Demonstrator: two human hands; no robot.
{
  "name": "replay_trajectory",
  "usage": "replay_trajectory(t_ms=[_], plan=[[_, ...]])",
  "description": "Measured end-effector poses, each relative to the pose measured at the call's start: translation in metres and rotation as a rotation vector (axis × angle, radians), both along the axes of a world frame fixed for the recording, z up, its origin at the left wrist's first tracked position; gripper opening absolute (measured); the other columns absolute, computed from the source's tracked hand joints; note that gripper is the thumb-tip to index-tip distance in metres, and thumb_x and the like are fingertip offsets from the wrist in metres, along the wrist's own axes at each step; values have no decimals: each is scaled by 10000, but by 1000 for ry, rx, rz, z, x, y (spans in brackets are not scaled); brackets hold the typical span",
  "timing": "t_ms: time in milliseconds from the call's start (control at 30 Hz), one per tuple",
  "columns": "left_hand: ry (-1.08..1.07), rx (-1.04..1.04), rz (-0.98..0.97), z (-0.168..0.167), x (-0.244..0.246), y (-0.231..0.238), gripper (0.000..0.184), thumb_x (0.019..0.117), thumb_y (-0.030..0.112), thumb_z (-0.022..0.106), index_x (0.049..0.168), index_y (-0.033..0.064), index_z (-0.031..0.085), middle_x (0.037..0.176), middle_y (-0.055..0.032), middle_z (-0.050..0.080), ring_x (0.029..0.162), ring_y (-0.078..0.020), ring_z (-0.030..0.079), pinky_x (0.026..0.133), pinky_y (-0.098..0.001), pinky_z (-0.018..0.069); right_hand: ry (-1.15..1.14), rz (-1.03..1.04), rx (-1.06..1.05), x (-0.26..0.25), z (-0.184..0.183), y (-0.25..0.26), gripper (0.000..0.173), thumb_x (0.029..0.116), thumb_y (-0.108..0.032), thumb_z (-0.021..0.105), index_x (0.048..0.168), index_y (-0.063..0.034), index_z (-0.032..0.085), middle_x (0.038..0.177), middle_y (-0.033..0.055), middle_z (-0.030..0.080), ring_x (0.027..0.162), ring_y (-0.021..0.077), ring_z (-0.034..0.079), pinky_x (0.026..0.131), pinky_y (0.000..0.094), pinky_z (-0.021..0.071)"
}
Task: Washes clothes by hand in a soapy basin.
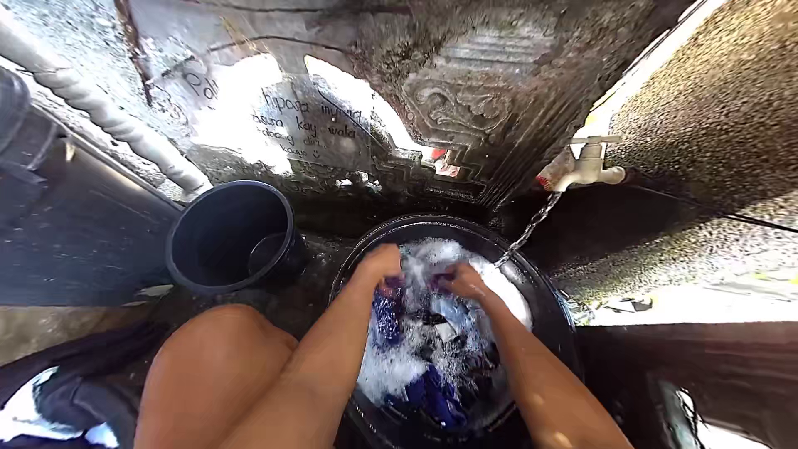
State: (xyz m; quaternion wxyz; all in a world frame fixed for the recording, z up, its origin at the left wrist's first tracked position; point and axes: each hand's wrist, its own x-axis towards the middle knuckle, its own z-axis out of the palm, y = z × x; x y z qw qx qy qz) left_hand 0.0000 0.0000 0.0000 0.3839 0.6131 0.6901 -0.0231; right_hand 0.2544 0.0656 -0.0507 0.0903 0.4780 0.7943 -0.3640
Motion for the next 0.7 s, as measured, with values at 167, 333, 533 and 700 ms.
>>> replay_trajectory(t_ms=[167,333,533,700], plan=[[-193,533,-152,183,-12,-18,252,901,276,776,858,34,721,852,-138,692,836,-294,676,779,-573,556,565,-491,-155,36,62,-11,304,996,-140,674,1269,-9,649,1175,169,703,1033,270,693,912,485,578],[-91,889,-231,288,-27,-55,258,919,285,695,762,81,668,769,-58,649,754,-194,633,701,-459,517,809,-924,-289,39,111,-14,264,1049,-135,523,1219,26,645,1050,141,736,875,205,728,799,365,612],[30,1018,-150,330,-64,-109,250,918,306,696,784,95,692,799,-39,669,796,-163,643,751,-417,518,762,-901,-120,40,101,-48,279,1038,-156,569,1205,48,661,1041,156,750,870,212,738,810,390,618],[136,1077,42,338,-96,-178,234,913,295,697,813,84,717,835,-52,691,841,-174,664,786,-425,540,454,-929,-142,59,31,-99,337,974,-213,699,1180,52,661,894,141,733,705,197,694,677,386,602]])
